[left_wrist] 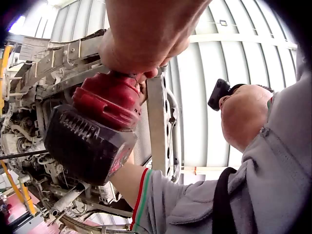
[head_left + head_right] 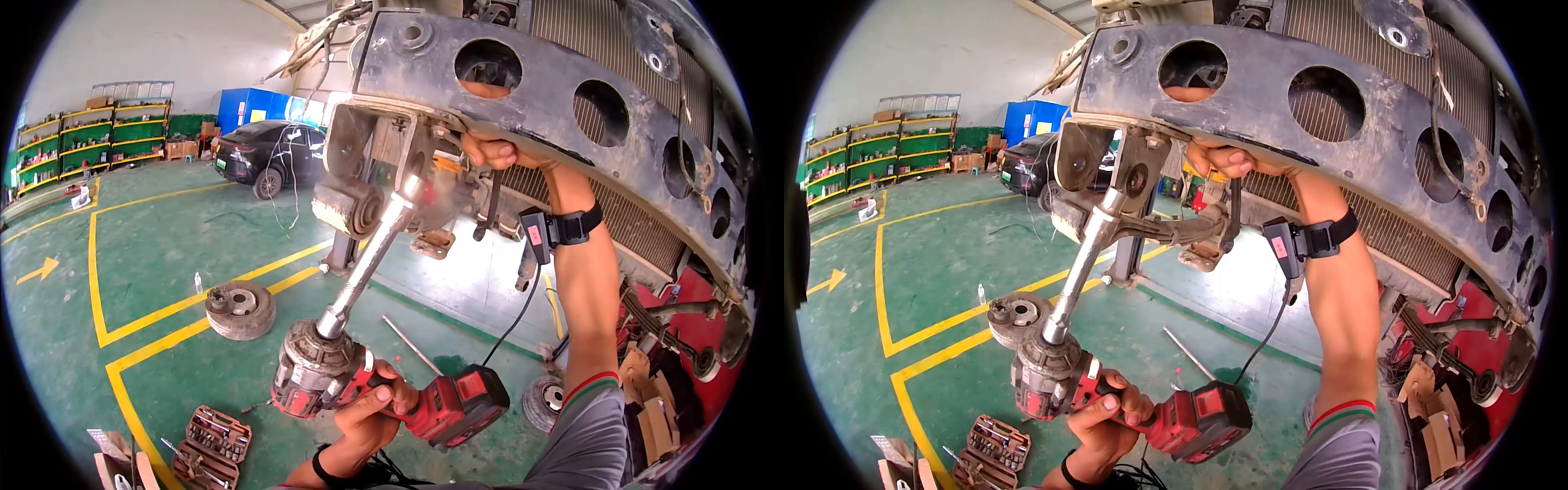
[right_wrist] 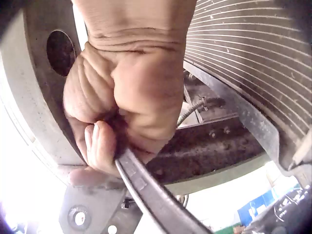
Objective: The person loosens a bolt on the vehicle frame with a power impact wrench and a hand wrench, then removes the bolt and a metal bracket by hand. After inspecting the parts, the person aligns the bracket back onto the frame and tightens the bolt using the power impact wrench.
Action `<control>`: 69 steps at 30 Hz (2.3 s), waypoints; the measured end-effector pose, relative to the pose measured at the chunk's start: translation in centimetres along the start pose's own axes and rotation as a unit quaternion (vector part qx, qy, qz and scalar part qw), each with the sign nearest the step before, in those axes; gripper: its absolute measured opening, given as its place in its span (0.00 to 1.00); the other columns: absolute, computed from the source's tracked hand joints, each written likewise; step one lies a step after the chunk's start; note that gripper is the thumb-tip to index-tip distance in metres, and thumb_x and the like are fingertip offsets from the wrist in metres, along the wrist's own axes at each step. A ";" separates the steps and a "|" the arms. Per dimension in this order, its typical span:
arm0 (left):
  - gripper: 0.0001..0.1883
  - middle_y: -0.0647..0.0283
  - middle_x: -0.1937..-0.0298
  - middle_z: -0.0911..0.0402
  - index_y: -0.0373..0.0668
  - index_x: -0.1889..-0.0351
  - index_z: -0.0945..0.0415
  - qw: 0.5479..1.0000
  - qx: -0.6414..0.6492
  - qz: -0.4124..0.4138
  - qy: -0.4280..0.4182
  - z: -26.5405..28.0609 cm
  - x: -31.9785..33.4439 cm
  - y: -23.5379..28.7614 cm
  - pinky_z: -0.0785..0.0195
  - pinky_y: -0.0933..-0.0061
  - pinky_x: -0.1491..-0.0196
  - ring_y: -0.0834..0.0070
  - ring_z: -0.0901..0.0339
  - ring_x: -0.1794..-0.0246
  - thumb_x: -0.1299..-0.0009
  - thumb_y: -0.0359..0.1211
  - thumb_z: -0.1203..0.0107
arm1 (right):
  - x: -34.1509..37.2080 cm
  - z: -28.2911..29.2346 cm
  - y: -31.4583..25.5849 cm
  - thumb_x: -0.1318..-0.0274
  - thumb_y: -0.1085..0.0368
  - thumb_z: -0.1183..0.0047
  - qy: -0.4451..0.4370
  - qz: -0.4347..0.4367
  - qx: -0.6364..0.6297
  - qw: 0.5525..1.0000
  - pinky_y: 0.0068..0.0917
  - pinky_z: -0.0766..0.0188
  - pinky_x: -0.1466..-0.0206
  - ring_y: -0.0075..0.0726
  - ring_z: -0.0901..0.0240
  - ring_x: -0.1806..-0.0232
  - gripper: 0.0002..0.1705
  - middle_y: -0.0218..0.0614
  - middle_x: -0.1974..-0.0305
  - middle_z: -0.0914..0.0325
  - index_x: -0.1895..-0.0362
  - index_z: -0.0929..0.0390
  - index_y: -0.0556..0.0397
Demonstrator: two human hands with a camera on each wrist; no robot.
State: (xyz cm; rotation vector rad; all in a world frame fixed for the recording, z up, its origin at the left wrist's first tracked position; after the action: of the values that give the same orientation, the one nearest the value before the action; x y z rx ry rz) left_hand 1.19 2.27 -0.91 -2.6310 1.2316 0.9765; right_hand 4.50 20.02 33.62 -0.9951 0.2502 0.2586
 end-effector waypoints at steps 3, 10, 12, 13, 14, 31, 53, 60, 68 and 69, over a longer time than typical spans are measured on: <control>0.14 0.60 0.77 0.30 0.40 0.54 0.30 1.000 -0.013 -0.014 -0.001 -0.6 -0.4 -0.9 0.42 0.65 0.63 0.70 0.34 0.76 0.36 0.32 0.46 | 0.2 0.5 0.1 0.34 0.71 0.60 0.000 0.000 0.003 1.000 0.12 0.51 0.85 0.14 0.52 0.85 0.22 0.45 0.77 0.29 0.37 0.36 0.53; 0.15 0.62 0.81 0.33 0.41 0.57 0.32 0.995 -0.062 -0.064 0.049 -1.8 -2.7 -2.5 0.44 0.66 0.67 0.72 0.36 0.79 0.38 0.35 0.43 | 0.1 -1.9 0.8 0.35 0.69 0.57 0.019 0.072 0.016 0.997 0.09 0.55 0.85 0.11 0.53 0.86 0.14 0.39 0.80 0.32 0.46 0.33 0.56; 0.15 0.63 0.80 0.33 0.41 0.57 0.32 0.994 -0.058 -0.067 0.059 -2.0 -3.3 -3.0 0.43 0.66 0.67 0.72 0.36 0.79 0.38 0.34 0.43 | 0.4 -2.6 1.0 0.33 0.65 0.58 0.071 0.060 0.017 0.995 0.10 0.57 0.85 0.10 0.55 0.86 0.10 0.34 0.80 0.34 0.56 0.30 0.59; 0.15 0.64 0.80 0.33 0.41 0.57 0.32 0.994 -0.055 -0.070 0.069 -2.1 -3.5 -3.2 0.43 0.66 0.67 0.72 0.36 0.79 0.38 0.34 0.43 | 0.4 -2.1 1.2 0.33 0.65 0.58 0.071 0.060 0.015 0.996 0.10 0.57 0.85 0.10 0.55 0.86 0.10 0.34 0.80 0.34 0.56 0.30 0.59; 0.14 0.65 0.80 0.33 0.41 0.57 0.31 0.994 -0.049 -0.069 0.074 -2.0 -3.8 -3.5 0.42 0.67 0.66 0.73 0.36 0.78 0.39 0.34 0.43 | 0.4 -1.3 1.4 0.32 0.63 0.59 0.031 0.041 0.035 0.998 0.10 0.58 0.85 0.11 0.55 0.86 0.12 0.32 0.81 0.34 0.63 0.29 0.59; 0.12 0.64 0.77 0.29 0.42 0.58 0.29 0.996 0.039 -0.073 0.026 -2.4 -6.2 -5.6 0.42 0.67 0.67 0.74 0.34 0.78 0.38 0.33 0.44 | 0.5 -1.7 1.6 0.30 0.49 0.66 0.043 0.028 0.133 0.990 0.13 0.60 0.84 0.11 0.60 0.86 0.28 0.16 0.88 0.51 0.75 0.29 0.56; 0.11 0.63 0.76 0.33 0.43 0.53 0.33 0.994 0.080 0.029 -0.075 -1.4 -6.2 -6.9 0.44 0.66 0.59 0.73 0.35 0.73 0.32 0.32 0.49 | 1.3 -1.4 1.0 0.30 0.47 0.63 0.049 0.007 0.238 0.970 0.17 0.59 0.81 0.12 0.59 0.84 0.25 0.16 0.87 0.53 0.72 0.28 0.53; 0.09 0.66 0.76 0.32 0.45 0.57 0.30 0.977 0.169 0.096 -0.086 -3.5 -5.2 -5.9 0.44 0.68 0.64 0.75 0.37 0.77 0.34 0.34 0.49 | 1.6 -1.5 1.3 0.30 0.48 0.62 0.014 -0.021 0.154 0.988 0.12 0.59 0.82 0.09 0.58 0.84 0.24 0.15 0.85 0.52 0.71 0.29 0.52; 0.10 0.64 0.76 0.32 0.44 0.56 0.30 0.986 0.139 0.064 -0.065 -3.7 -5.1 -6.4 0.44 0.68 0.64 0.75 0.36 0.77 0.34 0.32 0.48 | 1.4 -2.7 0.7 0.30 0.55 0.59 0.055 0.000 0.102 0.993 0.11 0.56 0.84 0.10 0.54 0.84 0.19 0.23 0.80 0.38 0.72 0.29 0.54; 0.10 0.65 0.77 0.32 0.44 0.56 0.30 0.993 0.096 0.044 -0.047 -3.7 -5.2 -6.6 0.44 0.68 0.65 0.76 0.36 0.78 0.35 0.32 0.47 | 1.4 -2.4 0.8 0.29 0.54 0.60 0.031 -0.017 0.112 0.993 0.12 0.57 0.84 0.10 0.55 0.85 0.21 0.20 0.83 0.42 0.72 0.29 0.54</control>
State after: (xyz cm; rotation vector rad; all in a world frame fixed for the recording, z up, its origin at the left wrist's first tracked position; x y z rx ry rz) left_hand 5.29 8.96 3.76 -2.3759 1.3563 0.9311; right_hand 5.36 18.56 31.34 -0.7860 0.3117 0.1656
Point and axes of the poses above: each hand's wrist, its own x-axis away from the middle knuckle, its own z-axis out of the back of the hand, y = z × x, the point moved 1 cm from there along -x, towards the middle knuckle
